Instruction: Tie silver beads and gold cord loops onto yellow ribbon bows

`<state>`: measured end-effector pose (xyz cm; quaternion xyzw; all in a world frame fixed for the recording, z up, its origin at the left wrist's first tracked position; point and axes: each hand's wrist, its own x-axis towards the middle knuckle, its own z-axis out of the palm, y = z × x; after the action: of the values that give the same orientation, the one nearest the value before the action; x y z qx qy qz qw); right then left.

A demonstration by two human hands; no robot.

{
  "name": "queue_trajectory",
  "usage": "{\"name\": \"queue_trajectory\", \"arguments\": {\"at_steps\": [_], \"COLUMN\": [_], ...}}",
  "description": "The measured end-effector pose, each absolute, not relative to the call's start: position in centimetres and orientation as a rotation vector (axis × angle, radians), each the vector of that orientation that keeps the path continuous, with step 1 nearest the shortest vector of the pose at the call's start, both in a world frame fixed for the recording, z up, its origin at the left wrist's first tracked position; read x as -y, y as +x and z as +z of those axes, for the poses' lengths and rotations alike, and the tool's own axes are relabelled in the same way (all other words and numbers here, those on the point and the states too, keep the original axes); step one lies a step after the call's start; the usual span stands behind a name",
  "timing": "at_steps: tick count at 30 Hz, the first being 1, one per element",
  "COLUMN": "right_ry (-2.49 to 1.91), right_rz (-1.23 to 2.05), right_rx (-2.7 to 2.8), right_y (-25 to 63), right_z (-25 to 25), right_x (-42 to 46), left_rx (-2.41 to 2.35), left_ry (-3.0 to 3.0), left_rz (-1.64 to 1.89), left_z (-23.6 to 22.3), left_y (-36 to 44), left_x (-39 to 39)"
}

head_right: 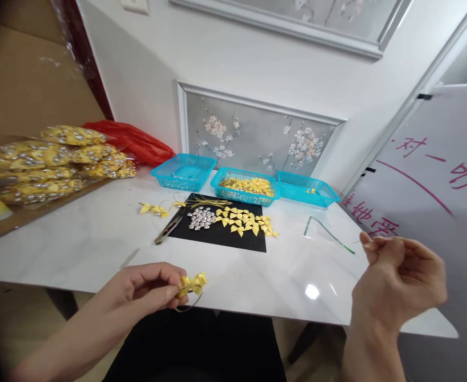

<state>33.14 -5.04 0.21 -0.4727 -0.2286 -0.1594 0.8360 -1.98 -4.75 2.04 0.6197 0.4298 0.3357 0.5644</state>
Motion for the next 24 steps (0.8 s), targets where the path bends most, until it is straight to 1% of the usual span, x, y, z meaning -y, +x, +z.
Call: {"name": "queue_trajectory", "arguments": {"at_steps": [4,10,13,16,20,22,24], "right_ry": [-1.081,-1.392,-1.521,-1.597,-1.535,-1.382,-1.184], "right_rz": [-0.325,-0.23,-0.187,-0.093,0.128,0.3,0.351], "right_rx": [0.582,0.718,0.743,0.792,0.989,1.23,1.468], "right_y": [33.2,32.2,32.2,31.5,26.5,22.8,19.5], "right_z": [-1.9,-5.7,-6.7,-6.1,-2.6,-0.9,0.1], "right_x": [4.7,5.2,5.4,5.8,8.1,9.6,10.8], "left_rx": [-0.971,-0.973,-0.969,-0.961,-0.997,-1.012,-1.002], "left_ry": [1.325,1.071,1.063,1.115,1.139,1.159,1.196], "left_rz": [0.821,0.909,0.909,0.858,0.836,0.83,0.818], "left_z": [2.3,2.8,2.9,2.8,2.6,2.6,2.7], "left_y": [-2.0,-2.0,-2.0,-1.8,-1.6,-1.6,-1.5], "left_x": [5.2,5.4,5.4,5.5,5.5,5.5,5.5]}}
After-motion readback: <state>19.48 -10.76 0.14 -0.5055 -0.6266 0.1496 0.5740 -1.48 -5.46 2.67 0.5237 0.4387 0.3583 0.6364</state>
